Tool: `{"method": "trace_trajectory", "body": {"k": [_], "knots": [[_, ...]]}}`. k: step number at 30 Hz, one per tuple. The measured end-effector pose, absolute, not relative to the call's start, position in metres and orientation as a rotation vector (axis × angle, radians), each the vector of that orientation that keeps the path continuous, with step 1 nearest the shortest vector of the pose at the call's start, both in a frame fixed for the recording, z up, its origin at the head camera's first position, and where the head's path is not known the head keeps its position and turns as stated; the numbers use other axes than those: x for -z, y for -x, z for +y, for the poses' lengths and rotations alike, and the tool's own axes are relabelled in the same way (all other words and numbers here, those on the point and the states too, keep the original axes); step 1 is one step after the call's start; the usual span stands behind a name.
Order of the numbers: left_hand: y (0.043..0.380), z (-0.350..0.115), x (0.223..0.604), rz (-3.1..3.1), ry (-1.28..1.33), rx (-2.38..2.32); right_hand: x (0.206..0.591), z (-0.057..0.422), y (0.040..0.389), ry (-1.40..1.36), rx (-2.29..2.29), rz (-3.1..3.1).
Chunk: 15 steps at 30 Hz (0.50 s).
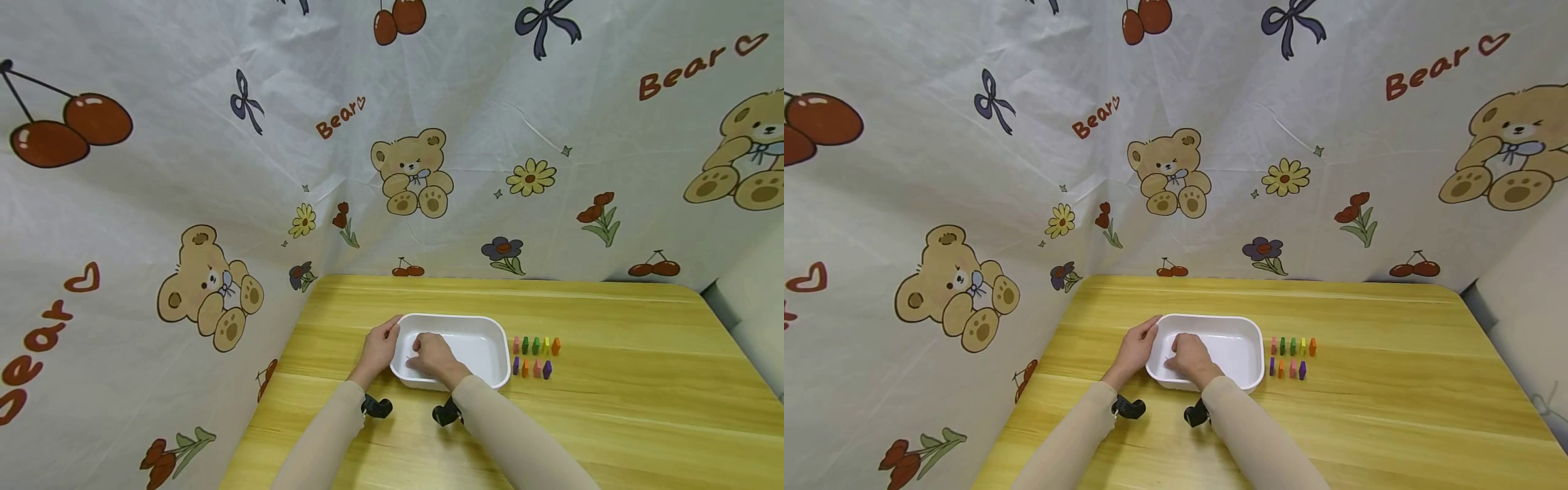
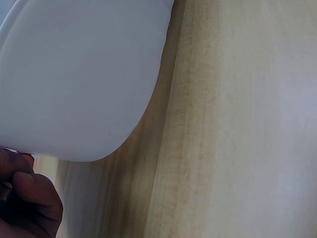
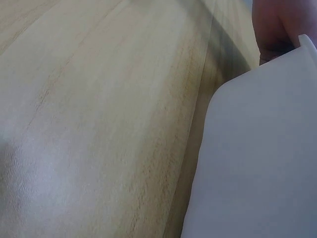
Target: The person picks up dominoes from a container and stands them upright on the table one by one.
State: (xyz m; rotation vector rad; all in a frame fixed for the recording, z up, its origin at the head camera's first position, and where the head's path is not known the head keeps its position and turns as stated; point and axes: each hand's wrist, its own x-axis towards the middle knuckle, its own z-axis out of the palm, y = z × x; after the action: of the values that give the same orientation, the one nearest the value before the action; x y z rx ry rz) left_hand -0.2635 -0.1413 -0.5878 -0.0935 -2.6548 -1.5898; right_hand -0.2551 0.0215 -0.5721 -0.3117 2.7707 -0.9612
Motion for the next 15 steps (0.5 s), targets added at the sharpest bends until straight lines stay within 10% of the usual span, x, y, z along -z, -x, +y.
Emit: {"method": "trace_trajectory", "body": {"k": [15], "knots": [[0.2636,-0.1413,0.5881,-2.659,0.102,1.587,0.5742,0.0239,0.2568,0.4,0.917,2.792]]}}
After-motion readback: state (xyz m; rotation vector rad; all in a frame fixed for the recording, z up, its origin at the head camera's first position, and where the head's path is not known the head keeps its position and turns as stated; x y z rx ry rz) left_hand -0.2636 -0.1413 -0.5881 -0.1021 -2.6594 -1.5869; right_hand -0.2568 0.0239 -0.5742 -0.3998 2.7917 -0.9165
